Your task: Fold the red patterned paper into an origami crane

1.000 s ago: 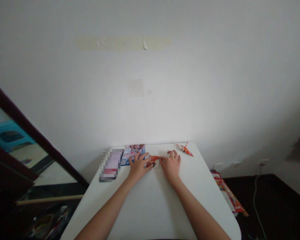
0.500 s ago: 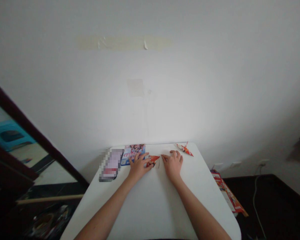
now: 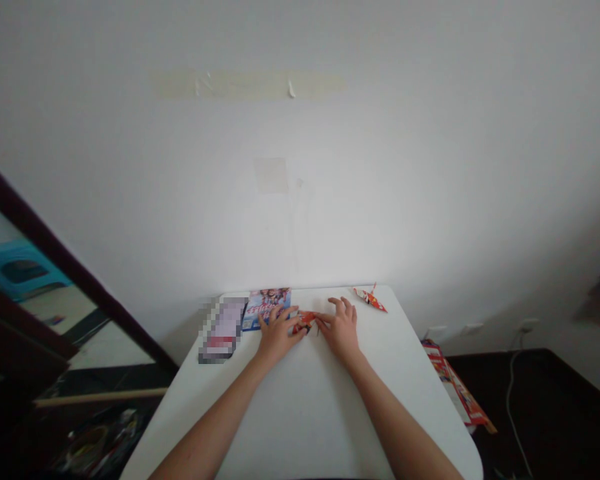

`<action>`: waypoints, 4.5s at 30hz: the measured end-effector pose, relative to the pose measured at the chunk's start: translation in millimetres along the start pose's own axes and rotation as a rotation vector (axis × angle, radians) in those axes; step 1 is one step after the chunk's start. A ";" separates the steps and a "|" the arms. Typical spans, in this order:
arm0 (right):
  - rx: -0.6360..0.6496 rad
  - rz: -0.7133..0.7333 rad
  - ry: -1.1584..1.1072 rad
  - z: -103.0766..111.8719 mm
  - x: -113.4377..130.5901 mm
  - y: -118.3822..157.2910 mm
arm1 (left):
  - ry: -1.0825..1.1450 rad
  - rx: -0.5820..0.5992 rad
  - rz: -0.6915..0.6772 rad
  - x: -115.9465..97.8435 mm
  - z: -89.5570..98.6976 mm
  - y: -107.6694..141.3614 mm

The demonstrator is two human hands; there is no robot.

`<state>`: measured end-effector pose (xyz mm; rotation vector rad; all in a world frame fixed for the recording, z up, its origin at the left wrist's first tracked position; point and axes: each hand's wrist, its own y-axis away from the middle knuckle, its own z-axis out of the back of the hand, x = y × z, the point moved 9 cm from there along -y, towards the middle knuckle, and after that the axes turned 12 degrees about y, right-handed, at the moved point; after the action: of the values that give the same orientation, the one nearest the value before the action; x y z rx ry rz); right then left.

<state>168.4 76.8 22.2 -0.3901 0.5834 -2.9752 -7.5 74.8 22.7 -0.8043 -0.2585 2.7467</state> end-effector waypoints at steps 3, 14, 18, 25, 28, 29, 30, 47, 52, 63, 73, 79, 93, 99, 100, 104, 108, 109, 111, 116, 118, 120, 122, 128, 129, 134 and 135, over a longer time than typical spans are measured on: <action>0.059 -0.046 0.050 -1.8 1.3 2.1 | -0.007 -0.006 -0.015 0.0 -0.9 -0.4; 0.100 -0.111 0.099 0.4 0.7 4.9 | -0.010 0.010 0.024 3.0 -0.6 -0.9; 0.086 -0.113 0.142 4.3 4.3 7.0 | -0.005 0.027 0.039 2.4 -0.3 -1.2; 0.080 -0.126 0.177 3.3 1.0 4.3 | -0.004 0.028 0.037 1.6 -0.6 0.0; 0.083 -0.116 0.160 2.3 -0.3 2.8 | 0.003 0.023 0.012 -0.1 -0.9 0.6; 0.087 -0.116 0.148 1.8 -0.7 2.5 | 0.006 0.023 0.005 -0.4 -1.1 0.7; 0.090 -0.117 0.135 1.2 -1.2 2.3 | 0.006 0.025 -0.001 -0.4 -1.4 0.6; 0.005 -0.077 0.142 7.1 7.3 -4.8 | -0.016 0.080 0.009 -0.9 -3.4 -1.5; 0.069 -0.072 0.131 3.8 3.5 -8.1 | -0.023 0.089 0.021 0.7 -2.3 -1.8; 0.125 0.010 0.083 -1.4 4.6 -0.4 | -0.034 0.087 0.038 -1.1 -0.7 -0.5; 0.063 0.066 0.086 6.6 11.3 -2.5 | 0.011 0.063 0.003 -1.3 0.2 1.0; 0.094 0.104 0.073 2.0 11.4 -5.3 | 0.002 0.062 0.023 -1.0 0.9 0.6; 0.235 0.145 0.043 3.0 8.6 -2.9 | 0.002 0.069 0.040 1.2 0.3 0.9; 0.249 0.155 0.055 5.6 8.8 -2.0 | -0.002 0.072 0.053 2.3 -1.1 1.1; 0.250 0.158 0.057 5.9 9.1 -1.8 | -0.001 0.067 0.050 2.4 -1.3 1.1; 0.236 0.168 0.042 6.7 10.2 0.5 | 0.001 0.033 0.022 2.6 -1.5 0.8; 0.208 0.163 -0.008 4.1 7.5 1.7 | 0.000 0.030 0.013 2.8 -1.8 0.7; 0.209 0.158 -0.031 2.4 5.7 1.3 | 0.002 0.038 0.013 2.6 -2.0 0.8; 0.201 0.146 -0.075 -0.6 1.2 -0.5 | 0.010 0.051 0.016 1.8 -1.9 1.2; 0.140 0.121 -0.132 -3.0 -9.9 -4.1 | 0.012 0.051 0.009 -1.3 -0.2 2.0; 0.143 0.134 -0.137 -5.2 -9.6 -2.7 | 0.009 0.049 0.011 -1.1 -0.3 2.2; 0.155 0.162 -0.147 -7.4 -6.4 -0.7 | 0.007 0.043 0.014 -0.3 -0.2 2.1; 0.169 0.191 -0.156 -9.0 -2.1 0.7 | 0.009 0.039 0.010 0.0 -0.1 1.9; 0.186 0.151 -0.135 -9.2 0.7 -3.2 | 0.019 0.053 0.016 1.0 -1.9 -0.1; 0.179 0.130 -0.125 -8.4 0.2 -4.3 | 0.017 0.055 0.020 1.2 -2.3 -0.5; 0.138 0.025 -0.085 -6.5 -0.9 -7.9 | 0.017 0.077 0.028 2.3 -4.1 -2.6; 0.128 0.007 -0.077 -6.6 -0.9 -8.5 | 0.021 0.083 0.028 2.5 -4.3 -2.9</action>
<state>167.3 87.1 19.4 -0.4875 0.3831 -2.9552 -6.6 78.7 18.6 -0.8203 -0.1293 2.7532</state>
